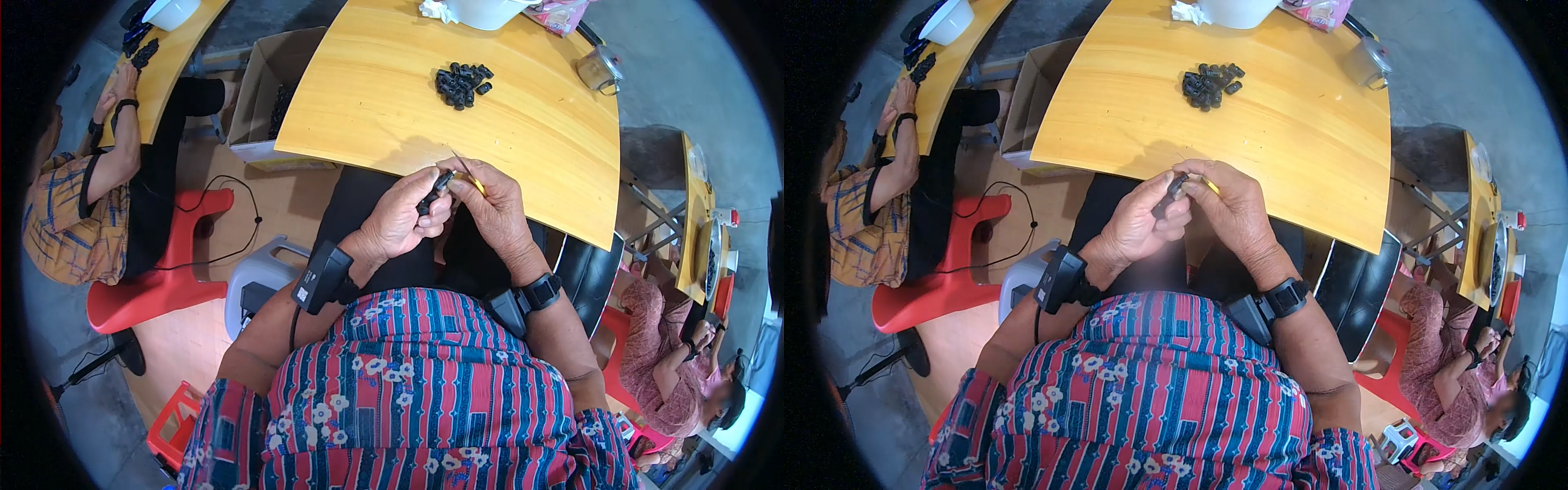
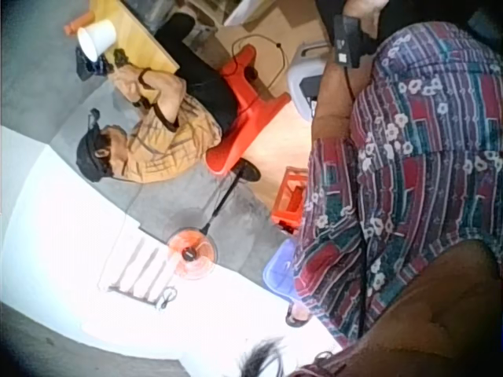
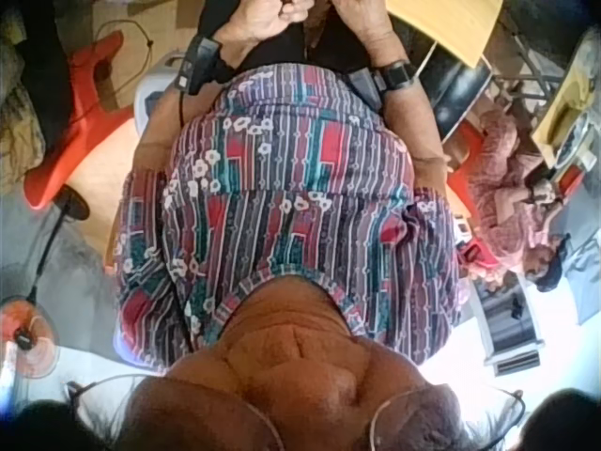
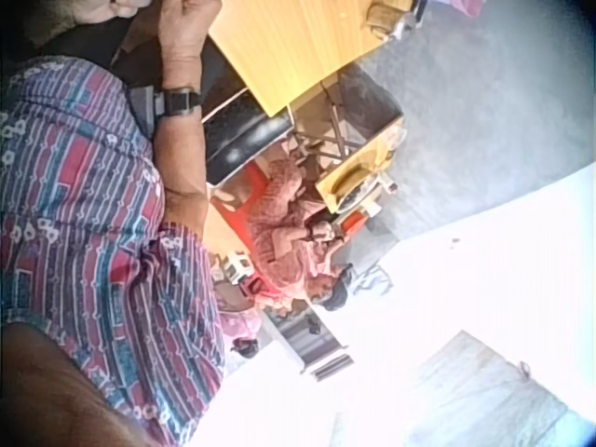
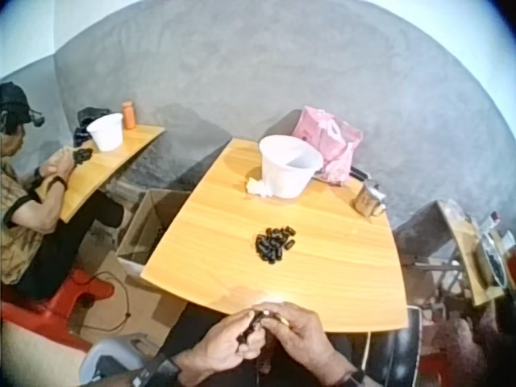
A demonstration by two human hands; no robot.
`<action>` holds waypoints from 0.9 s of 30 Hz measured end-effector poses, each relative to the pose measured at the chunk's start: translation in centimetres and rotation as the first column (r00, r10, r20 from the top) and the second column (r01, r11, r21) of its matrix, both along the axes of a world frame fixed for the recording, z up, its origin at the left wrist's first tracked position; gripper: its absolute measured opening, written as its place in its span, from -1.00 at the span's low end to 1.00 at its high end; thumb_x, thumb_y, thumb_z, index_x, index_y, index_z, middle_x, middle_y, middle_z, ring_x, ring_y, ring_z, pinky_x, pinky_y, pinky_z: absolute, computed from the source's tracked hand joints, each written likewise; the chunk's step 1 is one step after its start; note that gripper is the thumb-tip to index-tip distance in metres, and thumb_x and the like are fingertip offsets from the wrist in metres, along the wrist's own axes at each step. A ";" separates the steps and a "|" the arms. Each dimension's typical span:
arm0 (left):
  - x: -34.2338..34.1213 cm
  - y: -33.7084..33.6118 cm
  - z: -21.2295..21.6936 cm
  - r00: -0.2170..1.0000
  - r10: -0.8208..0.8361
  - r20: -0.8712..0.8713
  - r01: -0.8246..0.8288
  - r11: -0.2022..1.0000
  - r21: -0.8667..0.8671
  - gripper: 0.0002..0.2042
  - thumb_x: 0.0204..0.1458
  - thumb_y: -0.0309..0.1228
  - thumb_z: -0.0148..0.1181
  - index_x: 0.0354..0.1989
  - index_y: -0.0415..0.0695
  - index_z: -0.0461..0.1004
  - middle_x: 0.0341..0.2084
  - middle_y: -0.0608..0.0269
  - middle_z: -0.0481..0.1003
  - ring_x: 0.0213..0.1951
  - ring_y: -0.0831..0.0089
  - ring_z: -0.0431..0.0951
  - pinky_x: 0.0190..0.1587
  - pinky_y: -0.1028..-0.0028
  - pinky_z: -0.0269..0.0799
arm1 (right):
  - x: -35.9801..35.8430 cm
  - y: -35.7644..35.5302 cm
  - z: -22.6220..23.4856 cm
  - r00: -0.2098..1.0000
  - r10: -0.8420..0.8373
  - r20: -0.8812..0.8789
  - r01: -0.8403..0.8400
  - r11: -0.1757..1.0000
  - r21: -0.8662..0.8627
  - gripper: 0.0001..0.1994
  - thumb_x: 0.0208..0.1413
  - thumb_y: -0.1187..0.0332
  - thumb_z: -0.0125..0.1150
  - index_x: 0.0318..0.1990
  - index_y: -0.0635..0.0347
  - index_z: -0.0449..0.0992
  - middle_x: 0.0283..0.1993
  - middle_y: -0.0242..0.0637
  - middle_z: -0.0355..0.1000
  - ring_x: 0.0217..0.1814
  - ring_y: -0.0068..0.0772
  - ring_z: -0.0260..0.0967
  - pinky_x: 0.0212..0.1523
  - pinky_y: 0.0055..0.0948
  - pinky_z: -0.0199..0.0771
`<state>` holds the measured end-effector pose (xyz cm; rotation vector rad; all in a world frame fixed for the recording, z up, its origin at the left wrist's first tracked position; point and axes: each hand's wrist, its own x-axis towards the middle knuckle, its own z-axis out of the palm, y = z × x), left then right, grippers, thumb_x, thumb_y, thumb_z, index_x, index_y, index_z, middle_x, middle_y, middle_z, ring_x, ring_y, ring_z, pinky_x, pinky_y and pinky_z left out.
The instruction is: Trim excess material from small black rubber or plastic industrial components using a blade.
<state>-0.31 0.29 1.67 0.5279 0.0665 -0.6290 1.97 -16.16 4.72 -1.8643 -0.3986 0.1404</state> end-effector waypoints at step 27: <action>-0.2 -0.7 -1.0 0.985 0.172 0.029 -0.174 0.976 0.133 -0.81 0.21 -0.29 0.03 -0.05 0.00 0.33 -0.57 0.51 0.28 -0.61 0.75 0.14 -0.57 0.72 0.04 | -1.2 0.9 0.1 0.915 -0.146 0.376 0.235 0.951 -0.203 -0.87 -0.10 0.47 0.32 -0.36 0.24 0.51 -0.43 -0.12 0.43 -0.40 -0.09 0.43 -0.36 -0.33 0.44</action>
